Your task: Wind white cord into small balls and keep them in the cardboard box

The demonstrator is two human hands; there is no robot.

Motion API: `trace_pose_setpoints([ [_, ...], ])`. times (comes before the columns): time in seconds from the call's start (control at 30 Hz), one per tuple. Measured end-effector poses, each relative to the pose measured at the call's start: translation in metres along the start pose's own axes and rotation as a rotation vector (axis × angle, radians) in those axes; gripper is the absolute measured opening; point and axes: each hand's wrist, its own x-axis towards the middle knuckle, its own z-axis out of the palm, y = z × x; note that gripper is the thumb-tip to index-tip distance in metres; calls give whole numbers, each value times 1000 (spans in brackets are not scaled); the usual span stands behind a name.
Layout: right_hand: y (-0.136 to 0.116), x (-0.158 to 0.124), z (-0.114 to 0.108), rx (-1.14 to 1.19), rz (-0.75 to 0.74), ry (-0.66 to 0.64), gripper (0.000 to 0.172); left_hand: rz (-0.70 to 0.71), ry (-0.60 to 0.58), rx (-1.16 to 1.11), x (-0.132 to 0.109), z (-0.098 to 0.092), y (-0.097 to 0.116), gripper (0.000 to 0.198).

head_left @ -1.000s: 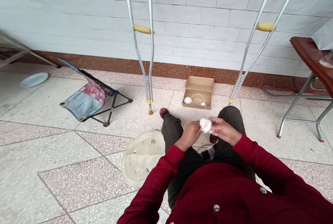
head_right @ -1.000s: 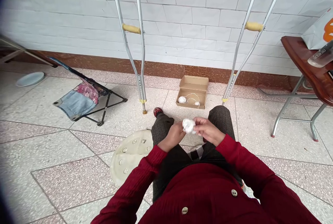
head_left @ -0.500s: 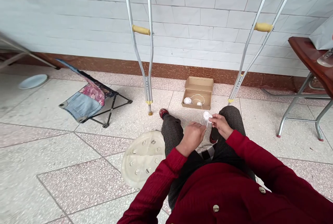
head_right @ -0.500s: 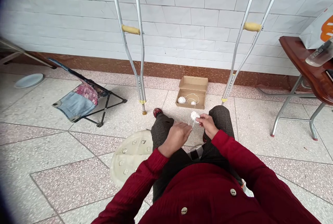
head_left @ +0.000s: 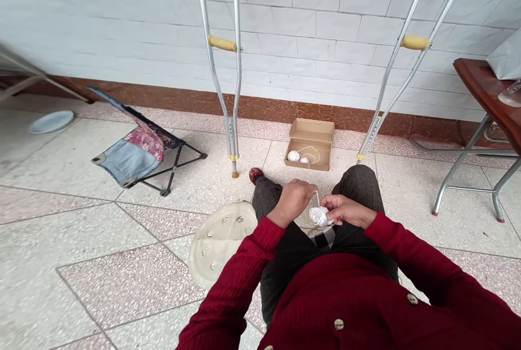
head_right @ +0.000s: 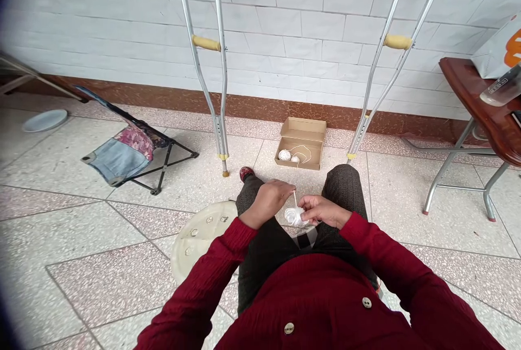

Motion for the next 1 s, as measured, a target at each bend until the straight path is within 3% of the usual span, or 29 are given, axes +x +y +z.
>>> trace_pose_setpoints([
  [0.13, 8, 24, -11, -114, -103, 264, 37, 68, -26, 145, 8, -9, 12, 28],
  [0.23, 6, 37, -15, -25, -226, 465, 32, 48, -1, 146, 4, 0, 18, 28],
  [0.3, 3, 40, -14, 104, -271, 517, 33, -5, 18, 91, -2, 10, 19, 29],
  [0.47, -7, 30, -5, 376, -266, 454, 34, -168, 6, -181, -21, 31, 13, 34],
  [0.67, -11, 14, 1, 346, -175, 217, 39, -268, 25, -297, -24, 31, 5, 30],
  [0.87, -16, 8, 0, 296, -191, 290, 38, -232, 14, -261, -28, 33, 9, 32],
  [1.0, -23, 4, 8, 259, -179, 245, 38, -256, -12, -317, -33, 41, 3, 33],
])
